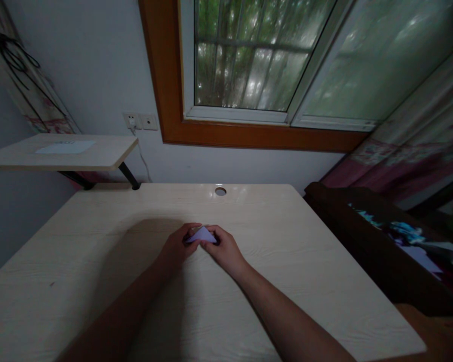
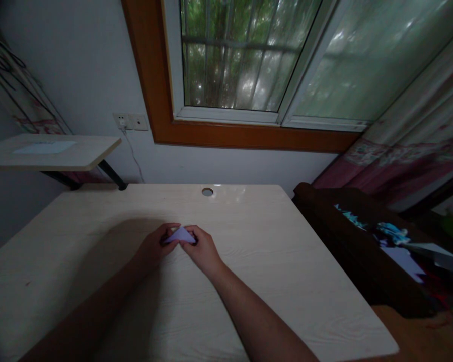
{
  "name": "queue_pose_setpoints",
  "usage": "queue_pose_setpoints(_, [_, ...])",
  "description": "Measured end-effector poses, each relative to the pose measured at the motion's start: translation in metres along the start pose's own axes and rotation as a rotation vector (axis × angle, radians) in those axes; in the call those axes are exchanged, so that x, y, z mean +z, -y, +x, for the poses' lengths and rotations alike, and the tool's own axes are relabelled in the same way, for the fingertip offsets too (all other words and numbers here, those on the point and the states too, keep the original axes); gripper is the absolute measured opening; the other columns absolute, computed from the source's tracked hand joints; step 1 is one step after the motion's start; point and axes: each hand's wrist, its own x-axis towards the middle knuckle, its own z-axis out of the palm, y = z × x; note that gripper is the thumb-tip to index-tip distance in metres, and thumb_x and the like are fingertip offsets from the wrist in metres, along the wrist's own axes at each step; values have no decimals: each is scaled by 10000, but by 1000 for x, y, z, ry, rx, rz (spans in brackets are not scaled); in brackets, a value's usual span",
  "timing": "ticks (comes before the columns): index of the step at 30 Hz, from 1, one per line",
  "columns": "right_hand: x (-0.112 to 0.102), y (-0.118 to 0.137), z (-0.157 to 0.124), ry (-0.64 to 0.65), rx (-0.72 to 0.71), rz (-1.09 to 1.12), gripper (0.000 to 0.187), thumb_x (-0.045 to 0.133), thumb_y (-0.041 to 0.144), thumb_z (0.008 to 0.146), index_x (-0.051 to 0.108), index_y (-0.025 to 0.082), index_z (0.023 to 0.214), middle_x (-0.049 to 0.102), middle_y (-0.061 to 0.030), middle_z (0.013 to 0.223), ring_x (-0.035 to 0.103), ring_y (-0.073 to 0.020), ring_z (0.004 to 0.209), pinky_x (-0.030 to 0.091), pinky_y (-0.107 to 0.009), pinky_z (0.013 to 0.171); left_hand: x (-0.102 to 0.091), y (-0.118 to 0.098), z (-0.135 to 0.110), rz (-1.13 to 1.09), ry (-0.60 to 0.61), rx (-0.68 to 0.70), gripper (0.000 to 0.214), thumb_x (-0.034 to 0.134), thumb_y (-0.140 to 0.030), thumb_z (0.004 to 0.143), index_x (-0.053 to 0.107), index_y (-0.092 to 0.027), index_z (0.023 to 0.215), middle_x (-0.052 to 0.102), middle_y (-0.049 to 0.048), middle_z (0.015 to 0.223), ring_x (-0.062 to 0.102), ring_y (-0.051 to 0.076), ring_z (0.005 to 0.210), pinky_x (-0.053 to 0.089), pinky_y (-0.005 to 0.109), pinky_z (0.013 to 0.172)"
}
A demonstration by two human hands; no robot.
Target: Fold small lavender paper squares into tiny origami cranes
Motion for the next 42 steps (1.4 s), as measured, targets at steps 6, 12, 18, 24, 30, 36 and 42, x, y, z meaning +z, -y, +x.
queue_pose_setpoints(6, [0,-2,0,-5,-6,-3,241,644,239,807,660,184,1041,654,-19,926,605,-207,839,482,-273,751,1,4,0,-15,13,7,419,615,-215,770,593,-182,1187,569,-3,831,555,126,726,451,225,681])
queue_pose_setpoints(12, [0,-1,1,-12,-10,1,241,640,256,800,665,181,1028,653,-22,922,602,-210,832,470,-279,746,1,2,0,2,-4,12,420,626,-216,763,599,-176,1180,589,1,838,566,132,742,452,227,697])
queue_pose_setpoints(18, [1,-1,0,-10,-5,13,250,636,267,786,665,180,1018,652,-23,912,599,-214,827,463,-281,741,1,4,1,-11,15,0,423,623,-215,762,596,-173,1182,592,0,834,561,130,732,445,221,682])
queue_pose_setpoints(24, [0,-2,1,-9,-1,22,261,632,265,785,664,187,1033,650,-23,928,597,-217,842,459,-285,751,1,4,1,10,4,8,416,626,-209,760,598,-166,1173,578,3,835,554,131,733,441,230,692])
queue_pose_setpoints(30, [1,-1,0,-17,-7,15,245,631,254,778,668,186,1011,648,-15,906,594,-210,820,450,-276,728,1,3,0,-35,17,-8,420,624,-210,772,586,-173,1189,582,8,861,569,138,768,450,236,714])
queue_pose_setpoints(36, [2,-3,0,-21,-9,17,236,635,238,783,670,189,1011,648,-10,901,594,-207,821,449,-271,726,0,4,0,1,11,3,413,629,-211,778,590,-178,1187,576,3,847,564,136,761,450,240,720])
queue_pose_setpoints(42, [2,-4,0,-19,-21,1,246,632,224,791,667,194,1033,653,-9,922,599,-205,832,448,-270,739,0,4,1,28,3,7,408,627,-209,775,593,-182,1181,576,0,847,567,131,751,449,231,705])
